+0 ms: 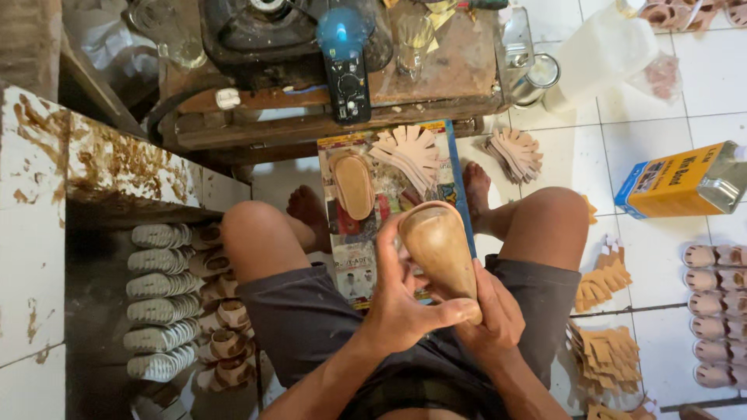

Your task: The person sits on the workshop floor assembling a leather sandal. They fit a cut leather upper over a wooden last, press and shape the straps around it, and tap and smooth the leather with a wooden-handled tool, working the upper down against the last by hand.

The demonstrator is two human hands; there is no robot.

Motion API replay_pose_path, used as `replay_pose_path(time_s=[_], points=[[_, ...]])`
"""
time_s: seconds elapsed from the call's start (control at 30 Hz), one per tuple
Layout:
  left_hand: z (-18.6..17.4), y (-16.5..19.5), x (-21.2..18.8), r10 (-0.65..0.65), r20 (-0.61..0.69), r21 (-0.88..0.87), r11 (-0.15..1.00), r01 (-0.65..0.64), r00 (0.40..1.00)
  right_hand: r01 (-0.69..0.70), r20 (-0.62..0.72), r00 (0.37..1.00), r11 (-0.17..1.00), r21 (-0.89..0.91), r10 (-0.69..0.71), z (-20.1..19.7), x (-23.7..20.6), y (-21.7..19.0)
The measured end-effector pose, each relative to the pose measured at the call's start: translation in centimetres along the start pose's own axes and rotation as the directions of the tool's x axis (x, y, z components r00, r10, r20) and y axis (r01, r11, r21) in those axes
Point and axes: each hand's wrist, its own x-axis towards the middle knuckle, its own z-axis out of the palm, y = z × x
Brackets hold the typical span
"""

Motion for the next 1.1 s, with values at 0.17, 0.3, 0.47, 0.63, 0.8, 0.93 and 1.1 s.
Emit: replay_pose_path(time_s=[0.17,0.3,0.47,0.63,0.8,0.93,1.1], points=[[-0.8,-0.5,0.6,-0.071,-0.016,-0.022,0.997,0.071,0.997,0.003,0.047,0.999,0.999,0.048,-0.006,0.2,-0.7,1.5],[-1.2,-1.4,0.8,-0.106,-0.071,-0.099,0.99,0.098,0.992,-0.029,0.116,0.993,0.998,0.059,0.022,0.8,-0.9,2.1],[-3.5,-2.2,2.3,-0.092,-0.173,-0.156,0.986,0.065,0.981,-0.177,0.277,0.955,0.955,0.239,0.108,2.8,-0.3,2.9],[-7.6,-1.5,3.7,-0.13,-0.308,-0.152,0.985,0.087,0.942,-0.717,0.604,0.64,0.652,0.246,0.475,7.3,4.2,7.6],[-7.9,-2.9,4.1,-0.384,-0.345,-0.196,0.922,0.334,0.856,-0.33,0.435,0.86,0.941,0.078,0.266,14.1,10.8,12.2],[-7.2,-4.7,6.4,-0.469,-0.314,-0.149,0.883,0.444,0.826,-0.143,0.489,0.856,0.986,-0.09,0.169,16.7,14.5,13.4],[-6.8,-6.4,12.6,-0.39,-0.247,-0.079,0.921,0.383,0.887,-0.238,0.605,0.782,0.969,0.07,0.149,16.3,16.9,14.8]])
